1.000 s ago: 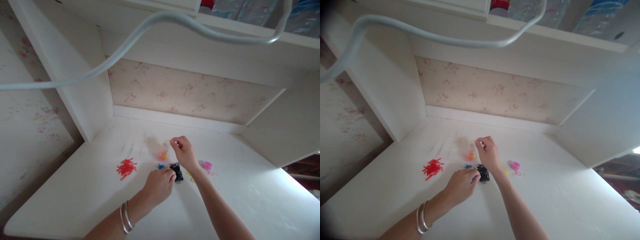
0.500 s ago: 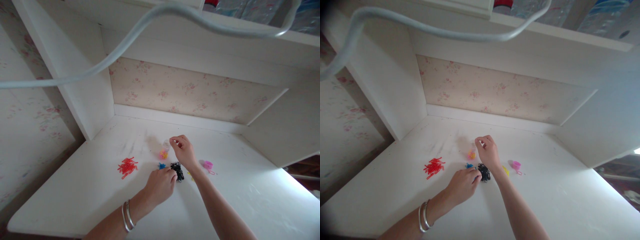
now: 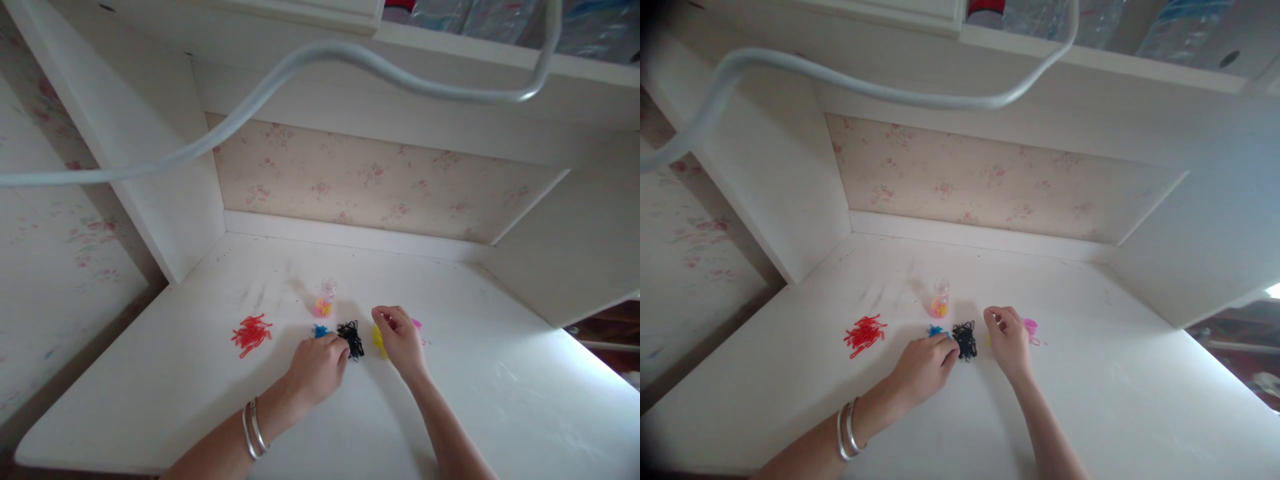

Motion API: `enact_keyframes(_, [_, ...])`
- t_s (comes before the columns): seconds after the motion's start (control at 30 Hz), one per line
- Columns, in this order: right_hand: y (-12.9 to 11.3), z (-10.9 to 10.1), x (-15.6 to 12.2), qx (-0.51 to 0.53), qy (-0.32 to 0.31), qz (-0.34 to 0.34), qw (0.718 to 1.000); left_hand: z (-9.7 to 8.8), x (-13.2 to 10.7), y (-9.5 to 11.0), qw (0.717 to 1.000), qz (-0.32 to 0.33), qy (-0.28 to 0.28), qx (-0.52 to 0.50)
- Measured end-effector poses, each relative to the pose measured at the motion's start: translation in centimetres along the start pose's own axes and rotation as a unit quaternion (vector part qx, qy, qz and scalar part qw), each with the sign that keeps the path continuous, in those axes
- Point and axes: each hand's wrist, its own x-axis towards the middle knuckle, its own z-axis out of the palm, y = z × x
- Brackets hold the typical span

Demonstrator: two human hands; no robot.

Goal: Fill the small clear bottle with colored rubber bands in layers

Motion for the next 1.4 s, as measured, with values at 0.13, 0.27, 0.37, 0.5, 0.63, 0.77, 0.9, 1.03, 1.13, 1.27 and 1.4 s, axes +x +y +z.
enact_keyframes(0.13, [3.3, -1.8, -1.6, -0.032, 0.025, 0.026, 0.999, 0.5, 0.3, 0.7, 1.0, -0.002, 0.0, 0.003])
enact_keyframes(0.27, [4.8, -3.5, -2.4, -0.078, 0.039, 0.021, 0.996, 1.2, 0.7, 2.3, 1.0, 0.009, -0.018, 0.012])
enact_keyframes(0.37, [4.7, -4.1, -2.5, -0.123, 0.045, 0.007, 0.991, 1.9, 1.1, 3.8, 0.999, 0.022, -0.034, 0.026])
enact_keyframes(0.5, [4.4, -4.1, -2.7, -0.176, 0.031, -0.011, 0.984, 2.9, 1.9, 5.6, 0.998, 0.021, -0.048, 0.034])
enact_keyframes(0.63, [4.6, -3.8, -2.9, -0.183, 0.008, -0.013, 0.983, 3.6, 3.1, 6.5, 0.997, 0.016, -0.058, 0.051])
enact_keyframes(0.77, [4.7, -3.7, -2.9, -0.18, 0.004, -0.018, 0.983, 4.0, 4.0, 6.6, 0.994, 0.038, -0.067, 0.072])
enact_keyframes(0.9, [4.6, -3.7, -3.0, -0.192, -0.009, -0.03, 0.981, 4.1, 4.3, 6.7, 0.992, 0.051, -0.066, 0.09])
enact_keyframes(1.03, [4.5, -3.6, -3.1, -0.206, -0.03, -0.042, 0.977, 3.8, 4.0, 6.6, 0.992, 0.053, -0.054, 0.102])
enact_keyframes(1.13, [4.2, -3.6, -3.2, -0.213, -0.047, -0.049, 0.975, 3.1, 3.7, 6.2, 0.994, 0.033, -0.039, 0.101])
enact_keyframes(1.27, [4.0, -3.6, -3.3, -0.221, -0.063, -0.056, 0.972, 2.0, 3.1, 4.9, 0.998, -0.005, -0.016, 0.068])
enact_keyframes(1.4, [4.2, -3.3, -3.4, -0.223, -0.078, -0.066, 0.969, 1.1, 3.0, 3.1, 0.999, -0.014, 0.028, 0.009])
